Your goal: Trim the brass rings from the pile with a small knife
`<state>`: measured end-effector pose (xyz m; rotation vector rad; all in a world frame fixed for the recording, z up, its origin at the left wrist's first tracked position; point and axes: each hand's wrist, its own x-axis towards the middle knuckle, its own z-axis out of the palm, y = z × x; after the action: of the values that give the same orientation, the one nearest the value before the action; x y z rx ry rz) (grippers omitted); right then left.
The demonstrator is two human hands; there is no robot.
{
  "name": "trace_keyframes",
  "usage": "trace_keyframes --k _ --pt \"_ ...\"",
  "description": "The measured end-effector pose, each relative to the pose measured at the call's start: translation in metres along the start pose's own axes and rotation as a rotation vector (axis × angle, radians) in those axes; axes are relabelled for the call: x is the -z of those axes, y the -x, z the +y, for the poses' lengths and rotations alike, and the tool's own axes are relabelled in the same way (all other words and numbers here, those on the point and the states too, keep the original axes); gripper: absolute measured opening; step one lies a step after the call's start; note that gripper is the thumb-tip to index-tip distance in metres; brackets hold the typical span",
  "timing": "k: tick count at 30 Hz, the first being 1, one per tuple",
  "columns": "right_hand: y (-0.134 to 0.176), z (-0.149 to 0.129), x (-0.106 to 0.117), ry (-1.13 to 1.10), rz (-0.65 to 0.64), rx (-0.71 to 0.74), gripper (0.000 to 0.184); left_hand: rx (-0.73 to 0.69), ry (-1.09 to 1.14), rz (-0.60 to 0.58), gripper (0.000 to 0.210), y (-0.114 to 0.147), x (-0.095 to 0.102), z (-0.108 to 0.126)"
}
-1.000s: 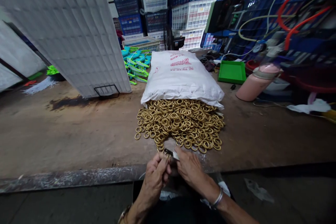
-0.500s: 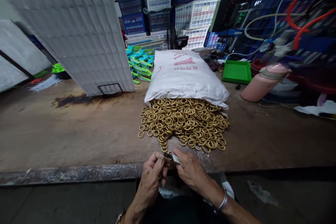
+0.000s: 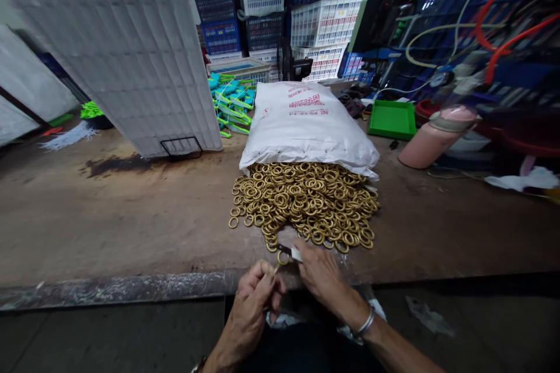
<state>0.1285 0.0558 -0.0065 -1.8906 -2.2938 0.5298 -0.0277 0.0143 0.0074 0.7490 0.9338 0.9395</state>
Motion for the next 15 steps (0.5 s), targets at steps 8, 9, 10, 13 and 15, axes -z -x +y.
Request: trace_keyframes --k 8,9,10,13,15 --pt "-0.004 -0.003 -0.006 -0.071 0.096 0.064 0.011 -0.029 0.271 0.128 0.017 -0.008 0.006 0.010" --pt "-0.002 -0.005 -0.008 -0.060 0.095 0.064 0.011 -0.012 0.309 0.134 0.015 -0.008 0.008 0.009" --pt "-0.001 -0.008 -0.009 -0.050 0.095 0.069 0.012 0.011 0.357 0.140 0.015 -0.009 0.011 0.009" --pt "0.001 -0.012 -0.010 -0.049 0.102 0.091 0.016 0.074 0.491 0.142 0.023 -0.011 0.020 0.006" --pt "0.002 -0.012 -0.008 -0.079 0.102 0.099 0.018 0.112 0.552 0.163 0.017 -0.013 0.025 0.004"
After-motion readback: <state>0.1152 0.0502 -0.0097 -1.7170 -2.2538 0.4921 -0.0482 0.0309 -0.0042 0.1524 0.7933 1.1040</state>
